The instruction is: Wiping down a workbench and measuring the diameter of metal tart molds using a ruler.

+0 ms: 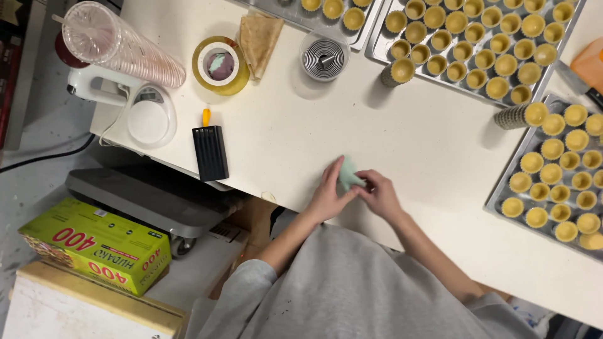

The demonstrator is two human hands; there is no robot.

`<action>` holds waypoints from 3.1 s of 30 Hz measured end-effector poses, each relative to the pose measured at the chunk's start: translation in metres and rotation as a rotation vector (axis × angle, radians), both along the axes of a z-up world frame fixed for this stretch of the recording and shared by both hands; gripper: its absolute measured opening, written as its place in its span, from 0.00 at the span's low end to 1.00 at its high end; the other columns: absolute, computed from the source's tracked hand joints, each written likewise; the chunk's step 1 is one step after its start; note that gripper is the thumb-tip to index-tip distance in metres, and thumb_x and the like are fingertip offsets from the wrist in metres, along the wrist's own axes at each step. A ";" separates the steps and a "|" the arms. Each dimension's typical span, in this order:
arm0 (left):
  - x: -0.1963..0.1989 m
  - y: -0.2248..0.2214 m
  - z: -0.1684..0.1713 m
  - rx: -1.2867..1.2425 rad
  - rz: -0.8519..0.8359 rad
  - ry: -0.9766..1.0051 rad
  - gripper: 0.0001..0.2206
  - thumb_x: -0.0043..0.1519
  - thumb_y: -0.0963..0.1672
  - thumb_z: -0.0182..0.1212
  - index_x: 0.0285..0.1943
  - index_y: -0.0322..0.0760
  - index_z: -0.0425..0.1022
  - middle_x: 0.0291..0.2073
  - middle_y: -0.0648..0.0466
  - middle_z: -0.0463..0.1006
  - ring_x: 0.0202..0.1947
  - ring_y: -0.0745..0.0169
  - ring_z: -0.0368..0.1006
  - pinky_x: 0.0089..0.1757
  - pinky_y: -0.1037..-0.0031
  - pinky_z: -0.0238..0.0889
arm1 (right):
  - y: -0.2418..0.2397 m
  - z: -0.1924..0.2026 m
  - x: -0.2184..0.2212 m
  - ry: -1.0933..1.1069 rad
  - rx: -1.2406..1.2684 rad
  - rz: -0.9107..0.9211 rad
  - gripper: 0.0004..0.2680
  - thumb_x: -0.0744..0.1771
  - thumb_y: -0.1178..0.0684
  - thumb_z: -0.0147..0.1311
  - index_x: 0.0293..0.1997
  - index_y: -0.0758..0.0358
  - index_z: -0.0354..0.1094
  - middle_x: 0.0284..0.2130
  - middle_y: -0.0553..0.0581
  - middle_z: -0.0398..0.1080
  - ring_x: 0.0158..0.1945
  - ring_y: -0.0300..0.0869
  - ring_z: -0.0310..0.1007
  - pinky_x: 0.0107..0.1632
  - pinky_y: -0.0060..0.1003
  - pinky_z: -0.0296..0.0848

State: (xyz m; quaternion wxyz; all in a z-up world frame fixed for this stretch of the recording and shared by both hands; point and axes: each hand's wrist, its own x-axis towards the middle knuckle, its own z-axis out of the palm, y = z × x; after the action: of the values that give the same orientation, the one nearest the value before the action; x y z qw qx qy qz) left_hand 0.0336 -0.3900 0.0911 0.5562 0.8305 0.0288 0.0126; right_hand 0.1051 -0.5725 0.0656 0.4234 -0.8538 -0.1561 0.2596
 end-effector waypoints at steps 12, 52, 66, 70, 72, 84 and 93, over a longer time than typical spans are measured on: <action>0.096 0.190 0.026 -0.096 0.580 0.025 0.18 0.63 0.43 0.68 0.60 0.32 0.70 0.41 0.52 0.84 0.39 0.67 0.81 0.43 0.75 0.74 | -0.060 0.032 0.019 -0.060 0.253 -0.130 0.15 0.68 0.56 0.58 0.63 0.63 0.68 0.51 0.56 0.77 0.44 0.38 0.77 0.48 0.33 0.77; -0.013 -0.037 -0.051 -0.280 0.143 0.464 0.22 0.70 0.43 0.49 0.74 0.30 0.61 0.23 0.52 0.81 0.19 0.72 0.73 0.27 0.78 0.69 | -0.052 0.047 0.002 -0.364 -0.156 0.046 0.07 0.65 0.52 0.63 0.45 0.59 0.75 0.36 0.52 0.76 0.41 0.48 0.72 0.43 0.43 0.70; -0.019 -0.063 -0.039 -0.158 0.327 0.453 0.21 0.69 0.46 0.57 0.70 0.34 0.69 0.32 0.51 0.81 0.30 0.70 0.73 0.34 0.77 0.69 | -0.086 0.039 0.024 -0.303 -0.158 0.148 0.05 0.63 0.57 0.62 0.40 0.57 0.78 0.31 0.49 0.77 0.35 0.42 0.69 0.41 0.39 0.69; -0.022 -0.071 -0.012 0.145 0.390 0.091 0.14 0.69 0.43 0.58 0.63 0.39 0.75 0.47 0.53 0.80 0.41 0.65 0.75 0.40 0.73 0.70 | -0.098 0.021 0.018 -0.031 -0.004 -0.083 0.05 0.64 0.57 0.62 0.40 0.60 0.78 0.31 0.51 0.78 0.29 0.39 0.68 0.34 0.36 0.69; -0.013 -0.077 0.013 0.324 0.328 -0.299 0.16 0.65 0.42 0.62 0.61 0.37 0.72 0.53 0.48 0.73 0.55 0.51 0.72 0.54 0.66 0.68 | -0.093 0.007 0.020 0.028 0.118 -0.179 0.04 0.65 0.58 0.62 0.41 0.60 0.78 0.31 0.52 0.78 0.29 0.39 0.67 0.33 0.35 0.68; 0.014 -0.072 0.019 0.163 -0.005 -0.024 0.09 0.62 0.40 0.64 0.51 0.35 0.78 0.43 0.51 0.79 0.41 0.58 0.77 0.44 0.69 0.72 | -0.169 0.016 -0.010 -0.161 0.197 -0.288 0.09 0.67 0.58 0.60 0.52 0.60 0.76 0.44 0.52 0.79 0.37 0.34 0.73 0.37 0.30 0.70; 0.007 -0.132 0.037 0.083 -0.352 -0.130 0.08 0.63 0.39 0.64 0.50 0.34 0.79 0.43 0.50 0.80 0.42 0.56 0.76 0.45 0.69 0.70 | -0.270 -0.015 -0.136 -0.064 0.191 -0.941 0.06 0.69 0.59 0.57 0.50 0.65 0.75 0.40 0.51 0.79 0.38 0.30 0.72 0.41 0.26 0.71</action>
State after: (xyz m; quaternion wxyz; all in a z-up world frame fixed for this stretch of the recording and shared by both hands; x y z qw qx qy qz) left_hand 0.0403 -0.5221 0.1285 0.5158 0.8423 -0.1537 -0.0300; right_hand -0.0312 -0.8424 0.0506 0.5664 -0.7966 0.2109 -0.0020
